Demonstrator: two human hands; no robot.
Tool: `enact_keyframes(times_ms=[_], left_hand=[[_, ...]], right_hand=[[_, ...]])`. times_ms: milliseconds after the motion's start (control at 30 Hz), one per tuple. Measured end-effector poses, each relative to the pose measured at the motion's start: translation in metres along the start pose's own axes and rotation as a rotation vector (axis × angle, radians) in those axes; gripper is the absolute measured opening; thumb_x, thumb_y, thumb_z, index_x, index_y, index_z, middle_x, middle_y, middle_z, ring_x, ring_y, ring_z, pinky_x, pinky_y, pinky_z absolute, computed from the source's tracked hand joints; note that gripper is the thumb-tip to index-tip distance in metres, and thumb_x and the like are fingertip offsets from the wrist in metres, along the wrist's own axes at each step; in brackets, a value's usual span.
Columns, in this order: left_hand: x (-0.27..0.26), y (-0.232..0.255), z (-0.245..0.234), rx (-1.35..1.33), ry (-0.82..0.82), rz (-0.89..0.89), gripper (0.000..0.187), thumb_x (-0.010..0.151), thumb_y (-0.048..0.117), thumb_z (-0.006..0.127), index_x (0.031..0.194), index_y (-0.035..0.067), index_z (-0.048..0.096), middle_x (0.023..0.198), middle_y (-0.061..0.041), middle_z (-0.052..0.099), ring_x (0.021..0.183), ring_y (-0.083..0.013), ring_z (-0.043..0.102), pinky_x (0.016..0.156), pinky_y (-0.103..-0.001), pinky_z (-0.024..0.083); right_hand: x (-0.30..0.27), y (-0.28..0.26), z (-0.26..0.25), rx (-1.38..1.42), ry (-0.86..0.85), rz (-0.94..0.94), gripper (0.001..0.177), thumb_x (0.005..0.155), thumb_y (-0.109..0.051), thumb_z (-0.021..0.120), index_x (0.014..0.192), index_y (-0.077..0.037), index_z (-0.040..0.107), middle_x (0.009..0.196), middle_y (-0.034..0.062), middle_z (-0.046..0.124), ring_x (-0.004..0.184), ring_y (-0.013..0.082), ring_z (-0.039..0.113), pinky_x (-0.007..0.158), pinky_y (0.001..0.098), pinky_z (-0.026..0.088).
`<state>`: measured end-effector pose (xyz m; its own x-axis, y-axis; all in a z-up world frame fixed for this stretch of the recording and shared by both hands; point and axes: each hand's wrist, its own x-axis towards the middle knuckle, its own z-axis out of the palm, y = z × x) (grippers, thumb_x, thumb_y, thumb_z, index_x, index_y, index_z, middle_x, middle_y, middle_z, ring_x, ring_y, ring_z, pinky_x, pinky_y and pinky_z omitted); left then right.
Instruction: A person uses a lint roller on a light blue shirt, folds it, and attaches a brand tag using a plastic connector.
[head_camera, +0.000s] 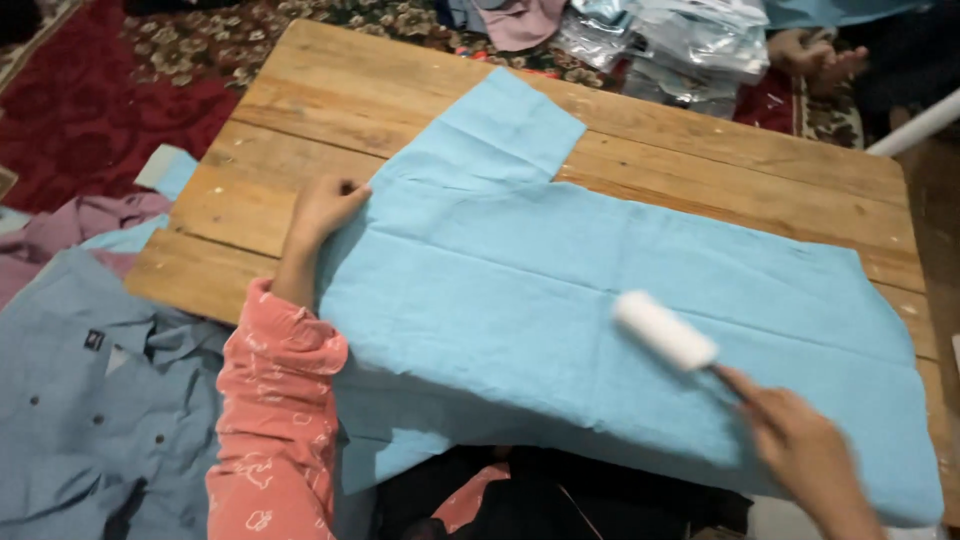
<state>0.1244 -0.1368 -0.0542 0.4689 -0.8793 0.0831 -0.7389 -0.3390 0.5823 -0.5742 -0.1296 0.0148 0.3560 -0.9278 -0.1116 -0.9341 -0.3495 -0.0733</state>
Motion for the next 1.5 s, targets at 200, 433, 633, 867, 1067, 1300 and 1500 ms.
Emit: enact_keyframes(times_ms=[200,433,633,867,1067,1300,1500], left_hand=[[-0.014,0.025,-0.017,-0.096,-0.067,-0.096,0.028,0.094,0.030,0.067,0.098,0.004,0.076,0.074,-0.003,0.067,0.062,-0.0161,0.056,0.058,-0.032,0.046],[-0.019,0.032,-0.024,-0.119,-0.094,-0.125,0.026,0.096,0.024,0.066,0.108,0.004,0.076,0.083,-0.004,0.070,0.069,-0.0164,0.058,0.063,-0.032,0.048],[-0.027,0.049,-0.029,-0.183,-0.072,-0.210,0.024,0.096,0.021,0.068,0.106,0.001,0.076,0.084,-0.004,0.068,0.071,-0.0138,0.055,0.066,-0.029,0.047],[-0.032,0.054,-0.028,-0.202,-0.017,-0.239,0.019,0.096,0.018,0.070,0.093,-0.001,0.075,0.074,-0.002,0.064,0.062,-0.0114,0.050,0.057,-0.027,0.044],[-0.023,0.030,-0.016,-0.101,0.026,-0.033,0.024,0.095,0.020,0.070,0.099,-0.002,0.077,0.074,-0.006,0.068,0.059,-0.0158,0.054,0.056,-0.030,0.045],[-0.035,0.037,-0.012,0.127,0.139,0.056,0.034,0.099,0.024,0.066,0.119,-0.003,0.067,0.082,-0.016,0.071,0.069,-0.0340,0.062,0.063,-0.044,0.050],[-0.098,0.067,0.027,0.513,0.055,0.391,0.062,0.100,0.051,0.047,0.149,0.012,0.046,0.146,-0.020,0.042,0.127,-0.0441,0.040,0.093,-0.067,0.035]], right_hand=[[-0.006,0.185,0.089,0.200,0.309,0.276,0.032,0.105,-0.004,0.062,0.136,-0.008,0.067,0.101,0.0208,0.075,0.078,0.0380,0.068,0.074,0.0441,0.054],[-0.028,0.020,0.014,-0.473,0.342,0.257,0.061,0.098,-0.018,0.048,0.157,-0.004,0.054,0.124,0.0133,0.072,0.080,0.0283,0.072,0.061,0.0408,0.060],[-0.083,-0.057,0.039,-0.147,0.168,-0.129,0.074,0.082,-0.024,0.066,0.148,-0.050,0.045,0.073,-0.0065,0.060,0.041,0.0178,0.059,0.046,0.0388,0.054],[-0.032,-0.010,-0.011,-0.272,-0.306,0.471,0.058,0.110,-0.046,0.022,0.168,-0.046,0.019,0.094,-0.0001,0.082,0.075,0.0173,0.081,0.064,0.0303,0.065],[-0.028,0.071,0.032,-0.448,0.099,0.509,0.054,0.111,-0.045,0.043,0.164,-0.045,0.049,0.091,0.0001,0.084,0.074,0.0268,0.081,0.062,0.0365,0.063],[-0.024,0.089,0.039,-0.708,0.284,0.520,0.052,0.117,-0.041,0.042,0.166,-0.040,0.056,0.083,-0.0081,0.081,0.061,0.0158,0.077,0.058,0.0265,0.060],[-0.018,0.098,0.059,-0.729,0.446,0.501,0.049,0.115,-0.051,0.047,0.159,-0.039,0.065,0.080,-0.0054,0.078,0.056,0.0161,0.069,0.071,0.0266,0.051]])
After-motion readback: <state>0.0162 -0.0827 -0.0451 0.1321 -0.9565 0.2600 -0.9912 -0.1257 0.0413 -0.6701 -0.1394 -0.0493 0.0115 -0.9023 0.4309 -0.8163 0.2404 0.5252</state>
